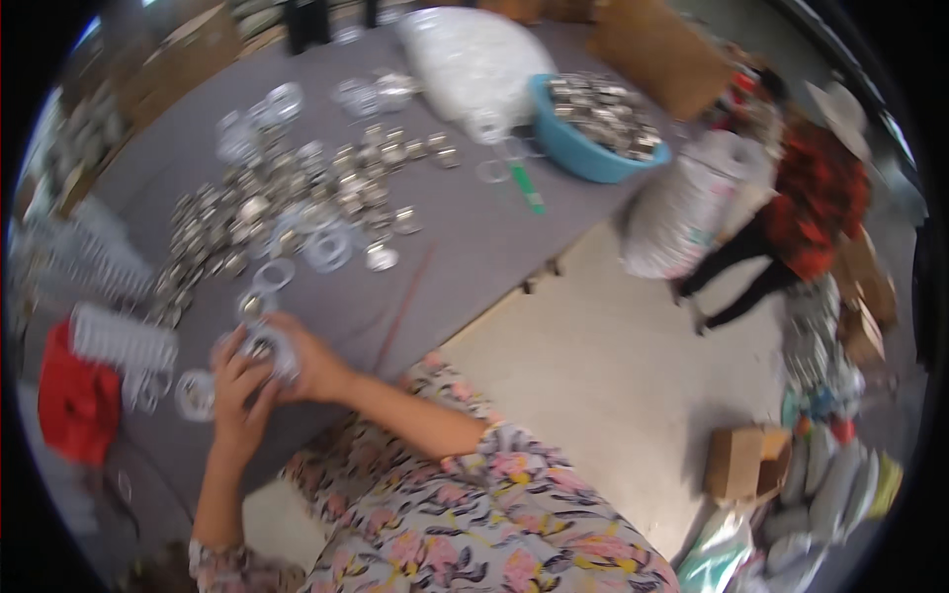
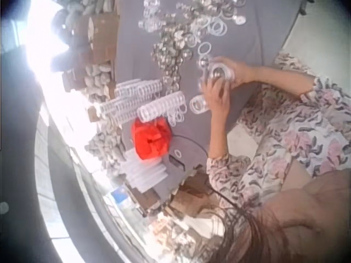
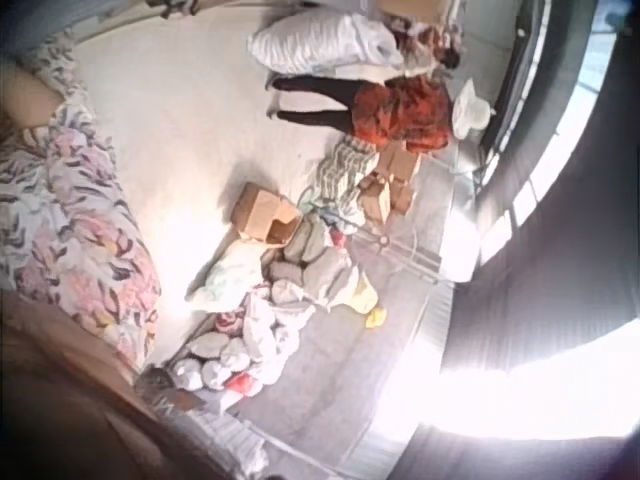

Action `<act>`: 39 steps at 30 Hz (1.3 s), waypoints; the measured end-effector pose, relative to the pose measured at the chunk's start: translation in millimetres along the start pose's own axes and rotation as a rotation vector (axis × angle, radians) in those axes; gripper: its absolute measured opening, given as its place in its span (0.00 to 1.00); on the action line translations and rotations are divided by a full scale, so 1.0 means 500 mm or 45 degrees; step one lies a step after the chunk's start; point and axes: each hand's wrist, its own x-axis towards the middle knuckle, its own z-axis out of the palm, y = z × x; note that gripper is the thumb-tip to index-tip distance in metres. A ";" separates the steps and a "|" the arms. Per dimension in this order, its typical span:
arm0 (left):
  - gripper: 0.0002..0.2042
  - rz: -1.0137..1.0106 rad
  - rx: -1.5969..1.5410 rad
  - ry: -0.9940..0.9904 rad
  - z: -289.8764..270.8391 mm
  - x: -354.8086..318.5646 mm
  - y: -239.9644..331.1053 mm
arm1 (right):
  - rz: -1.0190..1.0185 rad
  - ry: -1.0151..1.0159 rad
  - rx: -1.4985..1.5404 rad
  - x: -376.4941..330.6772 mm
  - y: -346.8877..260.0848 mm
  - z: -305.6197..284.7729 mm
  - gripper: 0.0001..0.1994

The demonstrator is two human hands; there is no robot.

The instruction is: The person assembles small clear plastic containers by placing metal lids and white rubber seals into them. They handle the components one at a time, stacking the assembled units on the table. The person also uses a thin stick to adjust the seals inside the containers.

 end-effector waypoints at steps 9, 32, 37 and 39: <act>0.11 -0.621 -2.078 0.956 -0.067 -0.045 -0.078 | 0.151 -0.047 -0.031 -0.001 -0.018 -0.004 0.45; 0.08 -0.202 0.396 0.142 -0.057 0.048 -0.135 | 0.279 -0.020 0.049 -0.010 -0.020 -0.003 0.46; 0.11 -0.275 0.500 0.035 0.033 0.203 -0.305 | 0.349 -0.076 0.049 -0.009 -0.031 -0.004 0.46; 0.10 -0.382 0.658 -0.127 0.044 0.241 -0.312 | 0.345 -0.081 -0.046 -0.007 -0.035 -0.003 0.46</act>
